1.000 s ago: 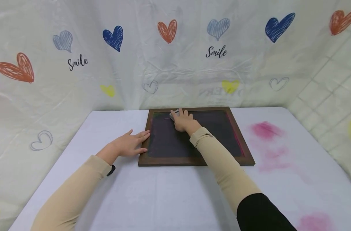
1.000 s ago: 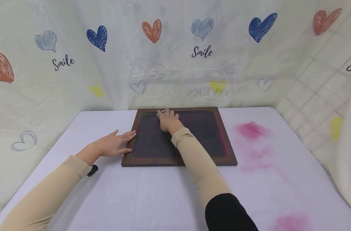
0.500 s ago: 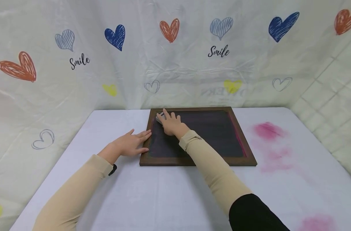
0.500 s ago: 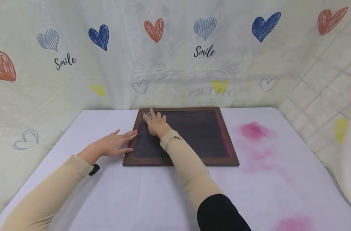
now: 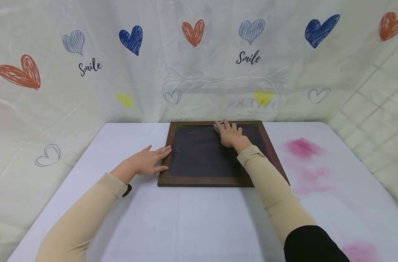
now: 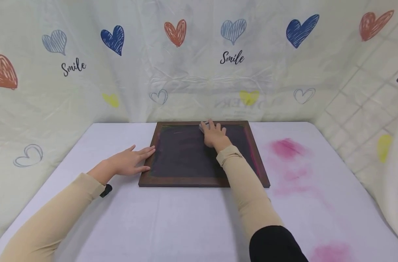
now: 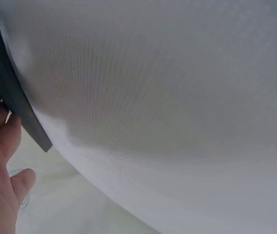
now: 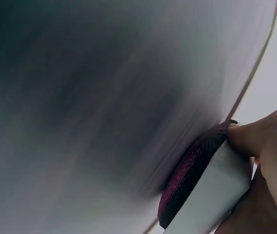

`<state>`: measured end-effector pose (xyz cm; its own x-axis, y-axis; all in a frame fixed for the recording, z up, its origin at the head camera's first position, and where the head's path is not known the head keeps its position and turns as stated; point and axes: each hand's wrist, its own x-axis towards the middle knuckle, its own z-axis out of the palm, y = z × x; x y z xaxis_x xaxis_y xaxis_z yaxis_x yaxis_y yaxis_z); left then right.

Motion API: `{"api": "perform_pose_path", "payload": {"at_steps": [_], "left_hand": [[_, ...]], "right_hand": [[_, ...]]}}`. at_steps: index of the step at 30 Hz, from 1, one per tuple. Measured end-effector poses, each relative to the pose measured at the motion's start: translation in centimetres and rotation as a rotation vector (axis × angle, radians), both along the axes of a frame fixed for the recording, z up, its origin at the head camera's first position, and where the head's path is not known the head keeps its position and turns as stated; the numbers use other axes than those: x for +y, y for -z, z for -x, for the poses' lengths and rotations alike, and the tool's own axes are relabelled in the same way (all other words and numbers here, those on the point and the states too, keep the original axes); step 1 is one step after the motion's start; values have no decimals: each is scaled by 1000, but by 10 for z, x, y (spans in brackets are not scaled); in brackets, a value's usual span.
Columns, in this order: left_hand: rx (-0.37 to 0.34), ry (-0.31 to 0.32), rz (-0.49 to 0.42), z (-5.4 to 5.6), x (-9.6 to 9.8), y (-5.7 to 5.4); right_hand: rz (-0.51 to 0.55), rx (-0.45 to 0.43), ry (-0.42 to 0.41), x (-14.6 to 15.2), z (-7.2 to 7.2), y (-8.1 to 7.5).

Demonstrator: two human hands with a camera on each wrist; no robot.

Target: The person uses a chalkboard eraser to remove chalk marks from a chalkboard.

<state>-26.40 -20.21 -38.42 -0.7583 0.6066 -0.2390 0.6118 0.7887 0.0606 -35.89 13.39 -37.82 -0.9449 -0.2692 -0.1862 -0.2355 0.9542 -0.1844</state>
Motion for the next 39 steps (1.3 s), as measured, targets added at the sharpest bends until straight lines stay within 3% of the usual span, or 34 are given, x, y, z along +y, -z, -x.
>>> {"api": "perform_pose_path", "payload": {"at_steps": [10, 17, 21, 26, 35, 39], "left_hand": [[5, 5, -13, 0, -1, 2], [9, 9, -8, 1, 0, 0], [10, 10, 1, 1, 0, 0], [0, 3, 7, 1, -1, -1], [-1, 6, 4, 2, -1, -1], [-2, 6, 3, 2, 0, -1]], "right_hand": [[17, -28, 114, 72, -9, -11], [38, -31, 155, 81, -7, -6], [42, -18, 156, 68, -2, -2], [32, 8, 90, 38, 4, -3], [-9, 64, -3, -43, 4, 0], [-59, 49, -42, -83, -4, 1]]}}
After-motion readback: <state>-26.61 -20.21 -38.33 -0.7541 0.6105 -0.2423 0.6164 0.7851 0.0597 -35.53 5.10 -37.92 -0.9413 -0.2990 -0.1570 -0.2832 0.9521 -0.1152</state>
